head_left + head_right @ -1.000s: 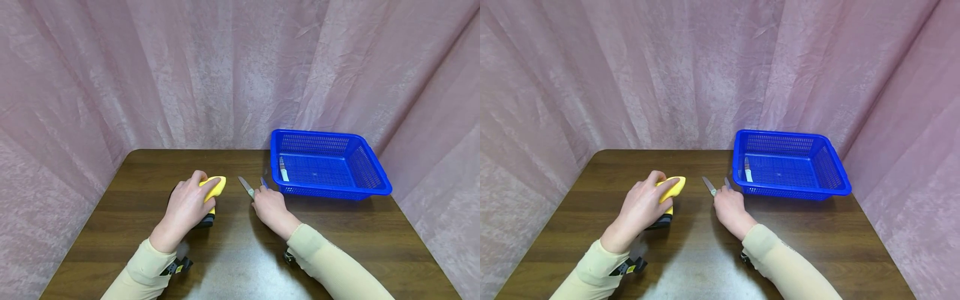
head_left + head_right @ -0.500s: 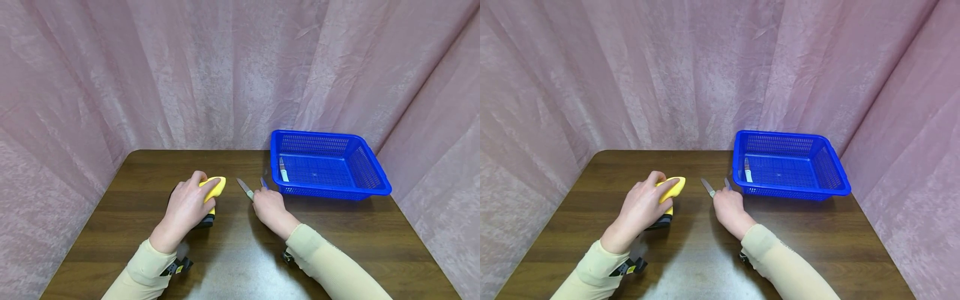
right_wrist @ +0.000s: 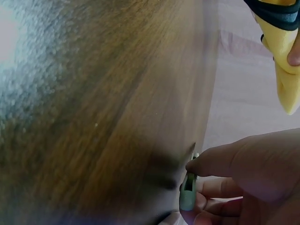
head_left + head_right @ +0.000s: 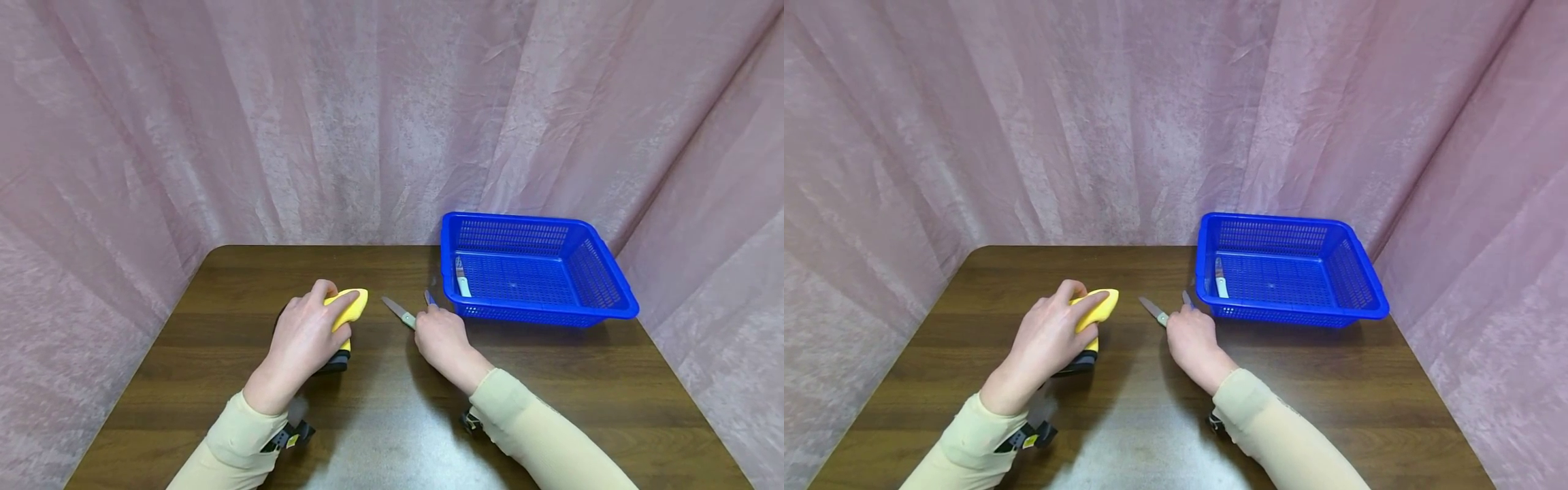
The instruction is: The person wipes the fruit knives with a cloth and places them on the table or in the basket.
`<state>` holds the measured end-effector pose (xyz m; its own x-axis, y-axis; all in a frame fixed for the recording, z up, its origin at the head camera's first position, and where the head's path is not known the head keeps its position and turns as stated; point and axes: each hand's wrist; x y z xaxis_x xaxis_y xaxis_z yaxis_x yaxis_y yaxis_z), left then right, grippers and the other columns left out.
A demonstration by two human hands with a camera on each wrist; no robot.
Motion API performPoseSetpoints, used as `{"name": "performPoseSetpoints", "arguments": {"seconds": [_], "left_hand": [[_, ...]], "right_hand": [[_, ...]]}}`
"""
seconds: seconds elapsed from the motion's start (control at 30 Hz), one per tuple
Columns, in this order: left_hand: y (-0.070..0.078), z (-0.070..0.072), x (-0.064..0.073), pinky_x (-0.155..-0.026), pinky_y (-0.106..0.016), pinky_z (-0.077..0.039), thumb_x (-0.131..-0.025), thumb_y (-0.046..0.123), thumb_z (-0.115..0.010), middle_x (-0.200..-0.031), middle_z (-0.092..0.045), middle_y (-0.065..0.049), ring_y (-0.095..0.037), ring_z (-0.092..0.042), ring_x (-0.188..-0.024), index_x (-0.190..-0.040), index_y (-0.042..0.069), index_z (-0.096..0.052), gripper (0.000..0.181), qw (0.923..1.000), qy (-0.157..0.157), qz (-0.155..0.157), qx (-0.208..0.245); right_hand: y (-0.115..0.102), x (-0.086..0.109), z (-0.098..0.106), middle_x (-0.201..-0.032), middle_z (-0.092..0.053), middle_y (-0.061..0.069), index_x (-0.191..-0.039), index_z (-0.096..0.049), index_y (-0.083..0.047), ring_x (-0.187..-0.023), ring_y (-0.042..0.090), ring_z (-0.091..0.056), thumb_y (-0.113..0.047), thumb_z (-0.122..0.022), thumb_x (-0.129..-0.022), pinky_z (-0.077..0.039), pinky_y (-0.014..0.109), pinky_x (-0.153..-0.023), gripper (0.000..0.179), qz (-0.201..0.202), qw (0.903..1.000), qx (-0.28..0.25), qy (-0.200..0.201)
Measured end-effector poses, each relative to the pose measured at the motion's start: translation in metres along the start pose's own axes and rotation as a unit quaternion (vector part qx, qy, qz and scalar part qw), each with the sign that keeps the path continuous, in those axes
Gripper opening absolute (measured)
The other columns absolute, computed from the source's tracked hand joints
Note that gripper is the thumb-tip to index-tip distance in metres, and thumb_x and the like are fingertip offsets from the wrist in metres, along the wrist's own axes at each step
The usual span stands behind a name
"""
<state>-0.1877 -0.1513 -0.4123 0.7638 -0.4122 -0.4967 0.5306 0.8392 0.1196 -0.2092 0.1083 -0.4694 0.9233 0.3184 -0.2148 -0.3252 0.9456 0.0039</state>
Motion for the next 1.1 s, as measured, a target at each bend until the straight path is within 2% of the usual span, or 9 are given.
{"name": "performPoseSetpoints", "arguments": {"seconds": [0.3, 0.57, 0.9, 1.1], "left_hand": [[0.001, -0.001, -0.001, -0.073, -0.051, -0.056, -0.083, 0.010, -0.083, -0.119, -0.064, -0.019, -0.033, -0.069, -0.079, -0.135, 0.016, -0.080, 0.052, 1.0000, -0.002, 0.007, 0.005], [0.005, 0.000, -0.006, -0.072, -0.051, -0.055, -0.083, 0.009, -0.081, -0.119, -0.064, -0.017, -0.034, -0.068, -0.077, -0.134, 0.018, -0.080, 0.053, 0.9999, 0.005, 0.010, 0.009], [0.010, 0.004, -0.014, -0.073, -0.052, -0.055, -0.083, 0.010, -0.080, -0.120, -0.064, -0.017, -0.036, -0.067, -0.076, -0.136, 0.020, -0.079, 0.053, 0.9997, 0.009, 0.014, 0.016], [0.015, 0.009, -0.021, -0.076, -0.052, -0.055, -0.085, 0.012, -0.082, -0.122, -0.063, -0.017, -0.035, -0.067, -0.079, -0.138, 0.023, -0.078, 0.054, 0.9996, 0.007, 0.017, 0.023]], "right_hand": [[0.003, 0.008, 0.010, -0.084, -0.064, 0.013, -0.078, -0.068, -0.003, -0.074, 0.033, -0.066, -0.005, -0.080, -0.084, -0.057, 0.047, -0.063, 0.014, 0.019, 0.9982, -0.023, 0.053], [0.008, 0.013, 0.022, -0.082, -0.061, 0.013, -0.083, -0.067, -0.002, -0.072, 0.035, -0.065, -0.007, -0.085, -0.085, -0.056, 0.048, -0.062, 0.019, 0.031, 0.9938, -0.051, 0.094], [0.007, 0.020, 0.041, -0.081, -0.060, 0.008, -0.088, -0.070, -0.004, -0.072, 0.031, -0.061, -0.008, -0.088, -0.086, -0.055, 0.046, -0.063, 0.018, 0.049, 0.9895, -0.093, 0.100], [0.008, 0.022, 0.057, -0.082, -0.059, 0.005, -0.094, -0.074, -0.005, -0.074, 0.029, -0.061, -0.009, -0.086, -0.089, -0.055, 0.045, -0.063, 0.014, 0.040, 0.9885, -0.116, 0.088]]}}
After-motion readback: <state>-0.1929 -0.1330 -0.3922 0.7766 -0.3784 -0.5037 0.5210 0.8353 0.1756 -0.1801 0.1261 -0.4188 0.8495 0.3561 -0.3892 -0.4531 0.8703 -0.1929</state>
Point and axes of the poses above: each hand's wrist, its own x-axis away from the middle knuckle, its own z-axis out of the back of the hand, y = z × x
